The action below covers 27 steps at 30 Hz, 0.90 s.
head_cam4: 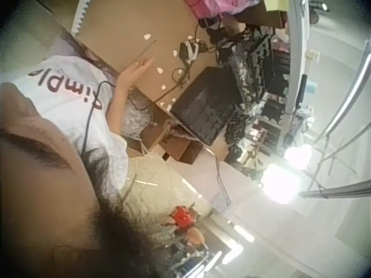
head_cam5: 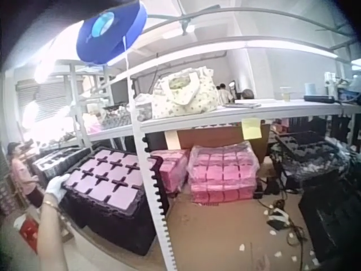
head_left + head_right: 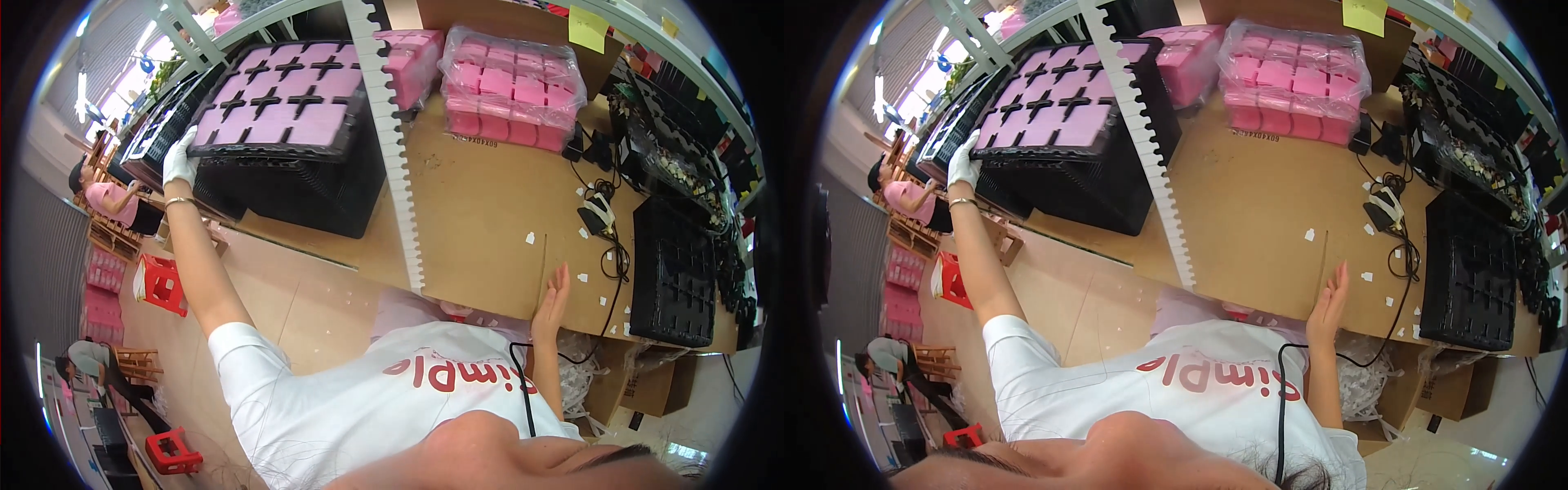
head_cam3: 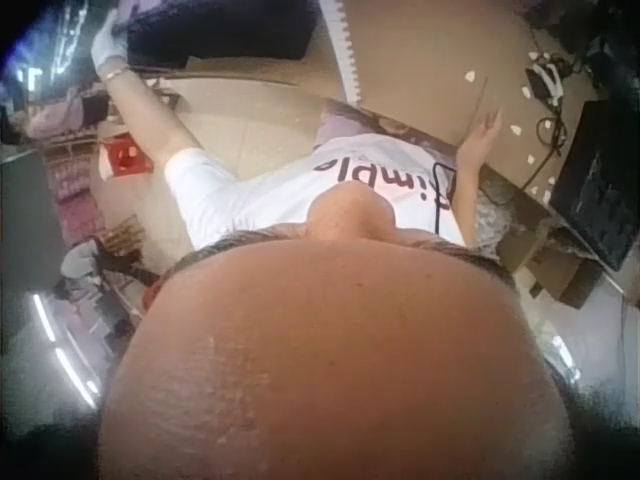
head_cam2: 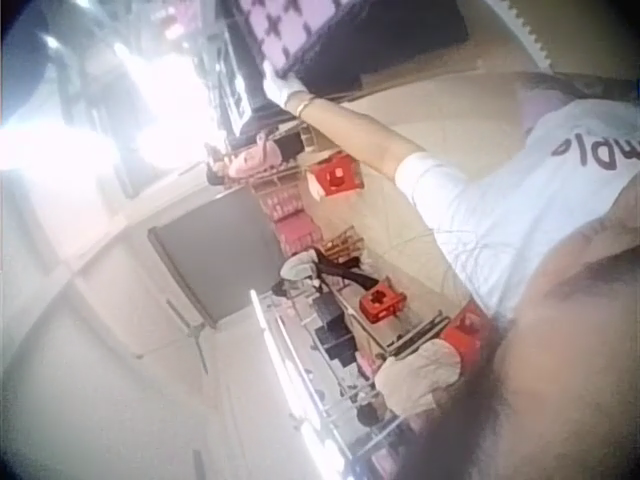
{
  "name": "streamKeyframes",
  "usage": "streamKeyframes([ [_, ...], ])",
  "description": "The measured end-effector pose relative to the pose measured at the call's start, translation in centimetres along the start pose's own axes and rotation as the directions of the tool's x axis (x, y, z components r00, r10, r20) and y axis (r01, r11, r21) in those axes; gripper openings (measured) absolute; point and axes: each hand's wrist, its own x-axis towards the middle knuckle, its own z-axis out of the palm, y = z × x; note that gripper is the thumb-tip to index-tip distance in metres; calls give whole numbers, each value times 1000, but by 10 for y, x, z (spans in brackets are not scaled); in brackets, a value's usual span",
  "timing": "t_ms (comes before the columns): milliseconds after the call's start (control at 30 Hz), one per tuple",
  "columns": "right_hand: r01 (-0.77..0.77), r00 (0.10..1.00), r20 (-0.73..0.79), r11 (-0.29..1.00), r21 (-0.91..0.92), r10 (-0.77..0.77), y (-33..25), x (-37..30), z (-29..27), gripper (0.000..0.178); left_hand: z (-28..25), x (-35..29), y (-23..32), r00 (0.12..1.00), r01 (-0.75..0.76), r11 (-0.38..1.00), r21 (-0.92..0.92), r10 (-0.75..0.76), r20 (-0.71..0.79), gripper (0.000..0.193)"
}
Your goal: The person places foam dividers into black plastic trays by hand.
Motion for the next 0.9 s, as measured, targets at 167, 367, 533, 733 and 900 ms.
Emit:
streamKeyframes([
  [167,-33,999,-19,998,-58,32,-8,10,0,54,-4,30,-16,992,103,989,108,-110,62,29],
  [367,-29,999,-41,992,-124,25,-2,13,3,52,103,-70,17,790,-467,130,874,505,347,61],
  [533,-64,998,10,966,-249,68,7,16,7,50,193,-210,20,384,-921,169,350,258,886,28],
  [733,-30,997,58,947,-319,51,20,13,6,48,195,-202,8,455,-891,156,427,342,822,26],
  [900,-7,996,81,956,-293,32,13,12,5,47,208,-229,8,474,-874,106,475,403,783,31],
])
